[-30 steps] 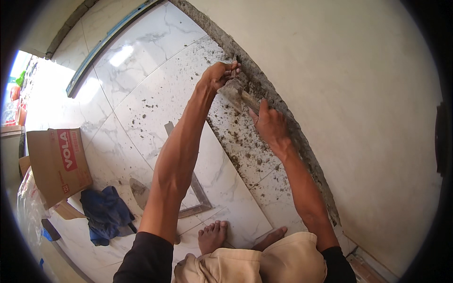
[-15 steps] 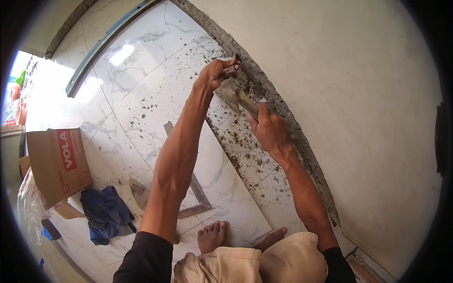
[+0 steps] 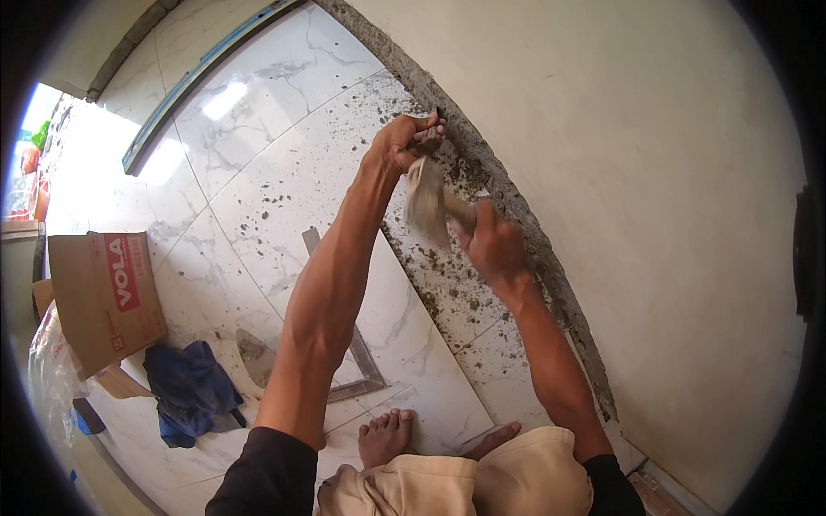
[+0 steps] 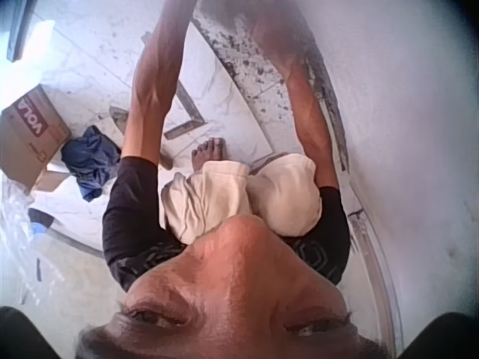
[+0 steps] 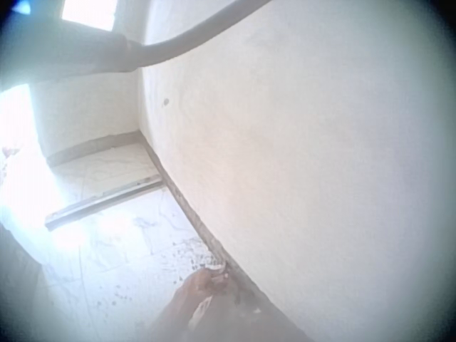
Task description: The person is installing white marble-patterned tiles on a floor. They use a hammer to tap the tiles into place and a chisel to remove excess cement from the edges.
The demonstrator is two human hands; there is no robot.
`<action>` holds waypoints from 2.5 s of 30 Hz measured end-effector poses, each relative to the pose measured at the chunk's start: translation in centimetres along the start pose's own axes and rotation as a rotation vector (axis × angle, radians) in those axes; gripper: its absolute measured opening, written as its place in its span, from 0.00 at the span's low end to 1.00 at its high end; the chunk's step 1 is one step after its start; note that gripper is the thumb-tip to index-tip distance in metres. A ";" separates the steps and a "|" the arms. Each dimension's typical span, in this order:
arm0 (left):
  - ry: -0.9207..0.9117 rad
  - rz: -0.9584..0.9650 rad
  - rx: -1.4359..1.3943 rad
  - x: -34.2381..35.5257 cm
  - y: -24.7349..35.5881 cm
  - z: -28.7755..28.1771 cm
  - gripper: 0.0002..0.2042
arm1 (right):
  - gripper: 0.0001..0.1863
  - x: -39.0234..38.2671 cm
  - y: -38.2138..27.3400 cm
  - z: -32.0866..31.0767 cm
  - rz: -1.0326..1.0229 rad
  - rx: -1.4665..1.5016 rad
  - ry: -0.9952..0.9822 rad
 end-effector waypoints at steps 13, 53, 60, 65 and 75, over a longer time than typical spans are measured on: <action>-0.028 0.060 0.025 0.9 0.6 -0.6 0.08 | 0.17 0.5 0.8 1.2 0.210 -0.088 -0.137; 0.008 0.035 -0.001 0.7 -0.1 -1.5 0.10 | 0.18 0.0 -1.3 1.1 -0.005 -0.070 -0.083; 0.079 0.112 0.073 1.7 0.3 -2.6 0.08 | 0.18 1.3 0.1 1.8 0.108 -0.138 -0.164; 0.022 0.104 0.124 2.7 0.5 -2.6 0.09 | 0.18 1.1 0.8 1.9 0.104 -0.140 -0.131; 0.081 0.075 -0.001 0.7 -0.4 -1.4 0.09 | 0.19 -0.2 1.4 0.9 0.218 -0.129 -0.190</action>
Point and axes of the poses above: each hand's wrist, its own x-axis towards the middle knuckle, its own z-axis out of the palm, y = z × x, the point moved 8 cm from there along x, towards the middle knuckle, and after that the axes turned 3 degrees about -y, right-handed, at the moved point
